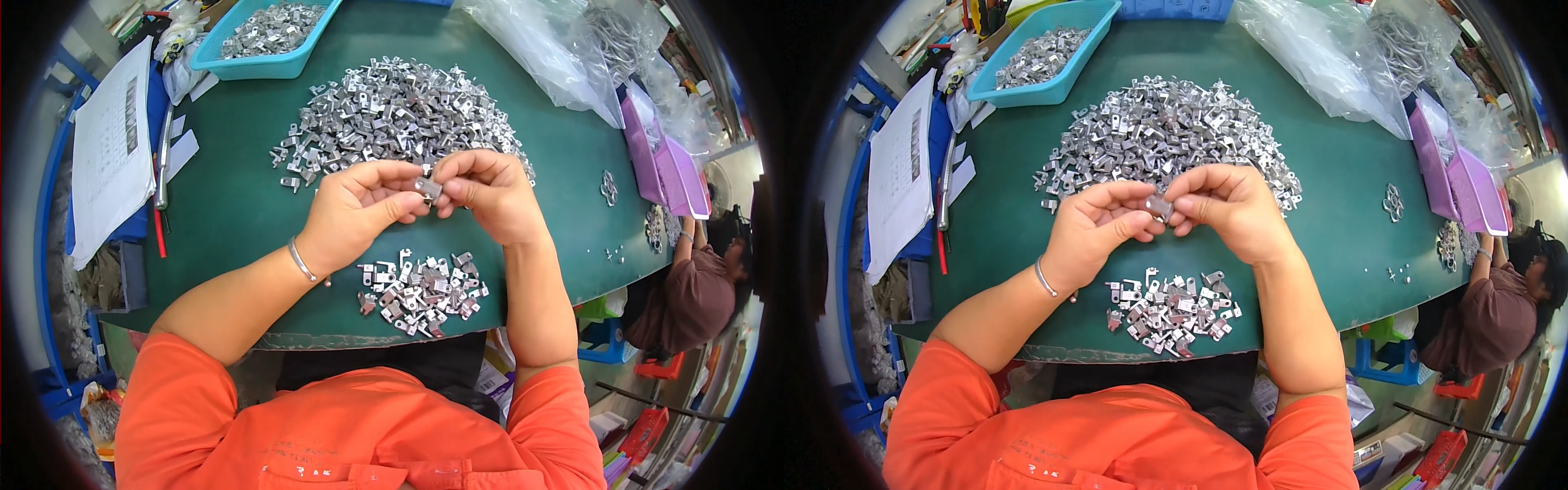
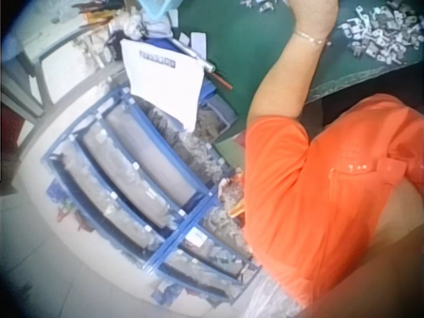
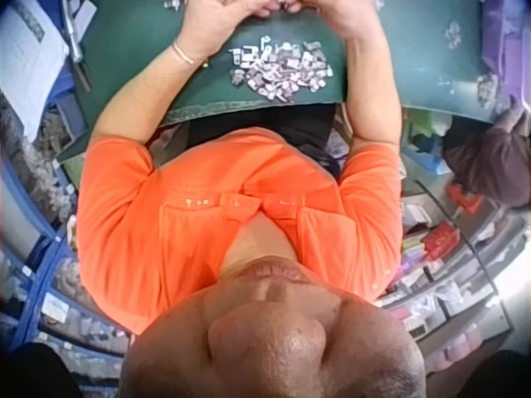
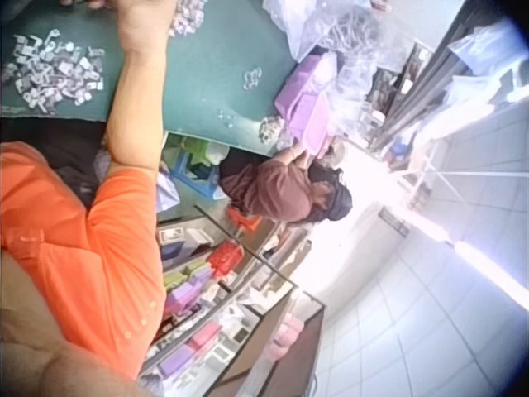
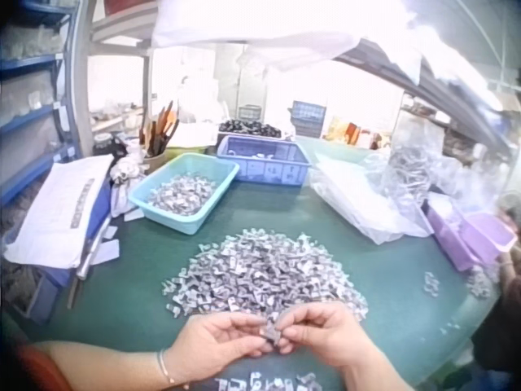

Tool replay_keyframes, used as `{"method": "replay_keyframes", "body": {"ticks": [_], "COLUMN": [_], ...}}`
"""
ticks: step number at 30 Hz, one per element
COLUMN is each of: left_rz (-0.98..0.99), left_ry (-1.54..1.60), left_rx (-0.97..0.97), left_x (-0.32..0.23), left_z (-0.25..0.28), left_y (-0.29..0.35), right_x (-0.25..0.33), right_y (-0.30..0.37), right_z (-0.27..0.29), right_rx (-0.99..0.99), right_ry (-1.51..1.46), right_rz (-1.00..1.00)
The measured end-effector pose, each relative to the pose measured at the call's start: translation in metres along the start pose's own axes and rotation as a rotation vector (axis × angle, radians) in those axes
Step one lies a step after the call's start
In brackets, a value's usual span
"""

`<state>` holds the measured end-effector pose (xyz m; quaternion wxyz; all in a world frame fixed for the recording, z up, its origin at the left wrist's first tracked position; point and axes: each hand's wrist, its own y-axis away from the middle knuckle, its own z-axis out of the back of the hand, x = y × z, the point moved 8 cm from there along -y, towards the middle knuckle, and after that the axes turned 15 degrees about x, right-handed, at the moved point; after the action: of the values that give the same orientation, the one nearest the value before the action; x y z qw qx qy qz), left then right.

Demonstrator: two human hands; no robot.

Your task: The person sits at a green workbench and repeatedly picks up small metal clips from a large pile. They manipulate the clips by hand, often pairing them together or adjusting their orientation, and place the processed items into a smaller pile on the table. The person continues this repetitive assembly process throughout the clip.

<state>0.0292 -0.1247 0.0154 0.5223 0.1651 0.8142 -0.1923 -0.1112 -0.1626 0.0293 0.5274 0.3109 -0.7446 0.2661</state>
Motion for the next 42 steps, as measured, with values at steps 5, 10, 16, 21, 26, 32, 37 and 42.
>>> {"method": "replay_keyframes", "body": {"ticks": [5, 10, 16, 21, 26, 32, 37, 42], "left_rz": [0.21, 0.325, -0.031, -0.306, -0.124, -0.265, 0.003, 0.074], "left_ry": [-0.052, -0.632, -0.975, -1.234, -1.108, -1.286, -0.719, -0.133], "left_rx": [0.176, 0.704, -0.014, -0.014, -0.059, -0.049, -0.175, -0.175], "left_x": [-0.008, -0.013, -0.041, -0.034, -0.031, -0.034, -0.023, -0.011], "left_z": [-0.011, -0.037, -0.007, -0.001, 0.007, 0.0, 0.024, 0.028], "left_y": [0.004, 0.013, -0.005, -0.012, -0.013, -0.014, -0.01, -0.003], "right_x": [0.028, 0.039, 0.037, 0.019, 0.003, 0.031, 0.027, 0.031], "right_y": [0.008, 0.004, 0.0, 0.007, 0.006, 0.001, -0.002, 0.004], "right_z": [0.012, -0.005, -0.009, -0.002, -0.039, -0.029, -0.03, -0.014], "right_rx": [-0.241, -0.317, -0.357, -0.067, 0.451, -0.246, -0.261, -0.347], "right_ry": [0.747, 1.372, 1.368, 0.64, 0.737, 1.423, 1.507, 1.235], "right_rz": [0.023, 0.196, 0.17, -0.083, -0.159, 0.115, 0.125, 0.175]}}
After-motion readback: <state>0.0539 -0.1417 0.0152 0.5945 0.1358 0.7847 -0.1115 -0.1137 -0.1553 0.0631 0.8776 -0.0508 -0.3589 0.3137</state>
